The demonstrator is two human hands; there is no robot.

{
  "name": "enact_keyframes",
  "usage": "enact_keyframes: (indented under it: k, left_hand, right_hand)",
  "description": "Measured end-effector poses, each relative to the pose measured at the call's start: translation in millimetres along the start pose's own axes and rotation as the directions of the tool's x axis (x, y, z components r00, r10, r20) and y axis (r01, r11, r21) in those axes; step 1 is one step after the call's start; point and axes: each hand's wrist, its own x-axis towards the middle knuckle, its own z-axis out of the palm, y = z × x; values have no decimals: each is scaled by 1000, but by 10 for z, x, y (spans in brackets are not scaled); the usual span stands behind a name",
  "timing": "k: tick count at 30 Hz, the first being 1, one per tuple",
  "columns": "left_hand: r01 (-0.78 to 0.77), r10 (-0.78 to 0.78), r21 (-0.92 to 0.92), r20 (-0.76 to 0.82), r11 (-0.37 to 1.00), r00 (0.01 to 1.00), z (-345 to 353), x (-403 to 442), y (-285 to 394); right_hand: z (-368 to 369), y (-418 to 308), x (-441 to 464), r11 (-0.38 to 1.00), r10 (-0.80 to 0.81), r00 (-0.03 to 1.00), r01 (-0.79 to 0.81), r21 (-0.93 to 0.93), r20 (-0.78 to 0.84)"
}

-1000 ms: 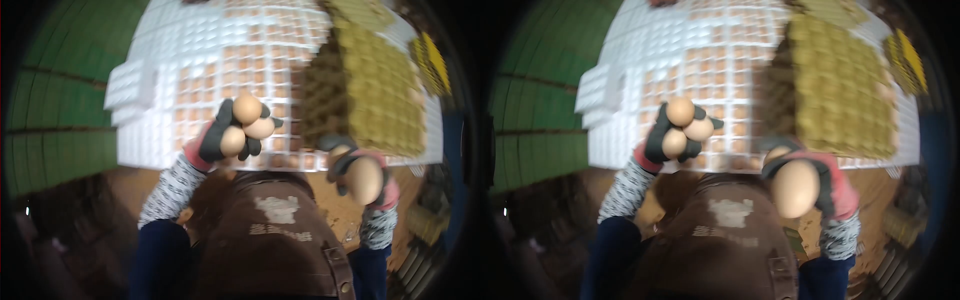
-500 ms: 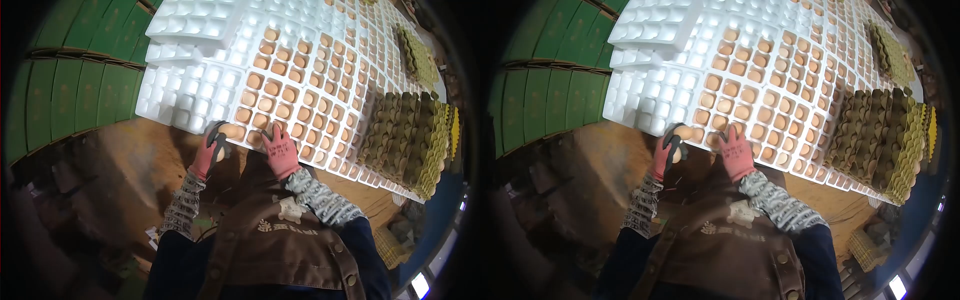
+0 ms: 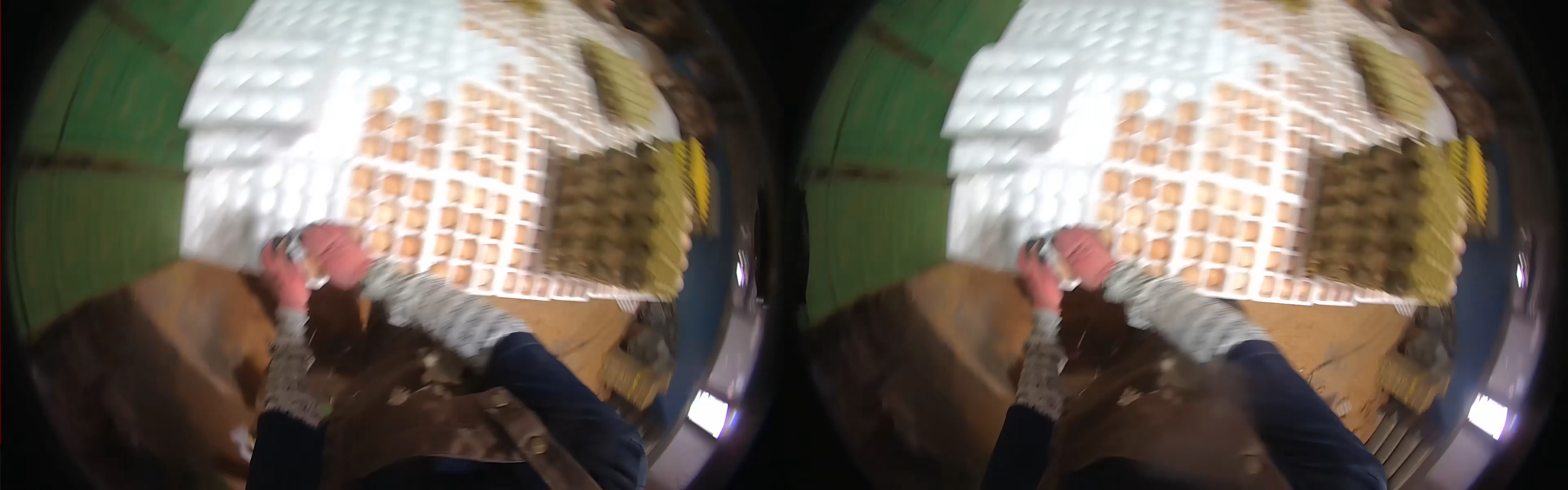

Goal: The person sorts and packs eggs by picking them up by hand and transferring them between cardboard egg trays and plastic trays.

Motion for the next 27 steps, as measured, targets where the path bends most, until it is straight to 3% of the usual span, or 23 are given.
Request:
enact_keyframes:
  k: [1, 3, 4, 5, 7, 8, 9, 10, 11, 12, 13, 14, 15, 16, 18, 19, 20, 22, 23, 24, 25, 26, 27]
  left_hand:
    - [-42, 41, 30, 37, 999, 998, 82, 11, -49]
    - [-91, 91, -88, -4, 992, 996, 101, 116, -33]
    - [-105, 102, -138, -29, 985, 994, 93, 169, 46]
    - [-107, 98, -175, -61, 979, 993, 39, 209, 130]
    - [-34, 17, -235, -72, 971, 997, -68, 291, 426]
    - [-112, 62, -323, -161, 940, 985, -16, 361, 577]
    - [-155, 96, -407, -162, 900, 982, 12, 452, 894]
    - [-189, 122, -482, -166, 856, 978, 8, 514, 1304]
    - [-259, 235, -537, -113, 803, 965, -11, 583, 1777]
    - [-249, 291, -710, -65, 658, 954, -143, 555, 2543]
    - [-326, 439, -756, -57, 568, 897, -158, 529, 3084]
    - [-346, 544, -810, -40, 474, 838, -202, 467, 3669]
    - [-496, 718, -789, -102, 363, 689, -390, 434, 4408]
    - [-665, 848, -684, -128, 300, 514, -505, 399, 5013]
    - [-827, 952, -548, -165, 128, 256, -603, 238, 6178]
    - [-850, 967, -511, -127, 126, 219, -493, 138, 6645]
    - [-871, 978, -473, -85, 130, 191, -333, 72, 7043]
    - [-875, 978, -442, 148, 197, 145, 11, 37, 7594]
    - [-862, 973, -459, 174, 214, 149, 40, 58, 7737]
    - [-847, 968, -478, 196, 233, 155, 62, 78, 7851]
    - [-831, 962, -496, 223, 254, 161, 66, 96, 7944]
    - [-513, 888, -724, 379, 461, 261, 10, 182, 7989]
    - [-414, 918, -822, 317, 391, 239, 152, 284, 7946]
  right_hand:
    - [-24, -28, -37, 996, -84, 978, 85, -6, -191]
    - [-325, -57, -170, 995, -87, 983, 94, 39, -164]
    - [-566, -77, -348, 983, -183, 951, 170, -75, -250]
    - [-1024, -208, -527, 993, -105, 974, 114, 30, -200]
    - [-2068, -457, -1046, 1000, 18, 978, -19, 1, -210]
    - [-2693, -581, -1376, 997, 11, 950, -36, -75, -311]
    - [-3346, -728, -1728, 972, 80, 920, -158, -176, -384]
    - [-3904, -780, -2127, 889, 43, 834, -283, -359, -550]
    - [-4347, -826, -2489, 783, 97, 678, -504, -365, -728]
    - [-4824, -782, -2810, 749, 122, 520, -607, -265, -845]
    - [-5211, -758, -3142, 531, 210, 381, -818, -222, -901]
    - [-5553, -640, -3501, 236, 411, 285, -951, -201, -866]
    - [-5750, -367, -3885, 194, 415, 308, -949, -247, -856]
    - [-5834, -254, -4014, 68, 537, 244, -967, -246, -807]
    - [-5909, 45, -4195, 28, 658, 328, -910, -413, -678]
    - [-5930, 119, -4305, 102, 631, 405, -889, -447, -662]
    - [-5980, 155, -4431, 309, 638, 401, -915, -259, -657]
    - [-6073, 154, -4689, 629, 662, 402, -756, 178, -632]
    - [-6149, 147, -4825, 695, 709, 366, -507, 510, -602]
    - [-6106, 398, -4975, 752, 651, 176, -23, 658, -738]
    - [-6194, 553, -5042, 925, 363, 304, -231, 302, -881]
    - [-6273, 650, -5089, 933, 360, 363, -163, 322, -860]
    - [-6360, 705, -5095, 932, 356, 419, -97, 349, -835]
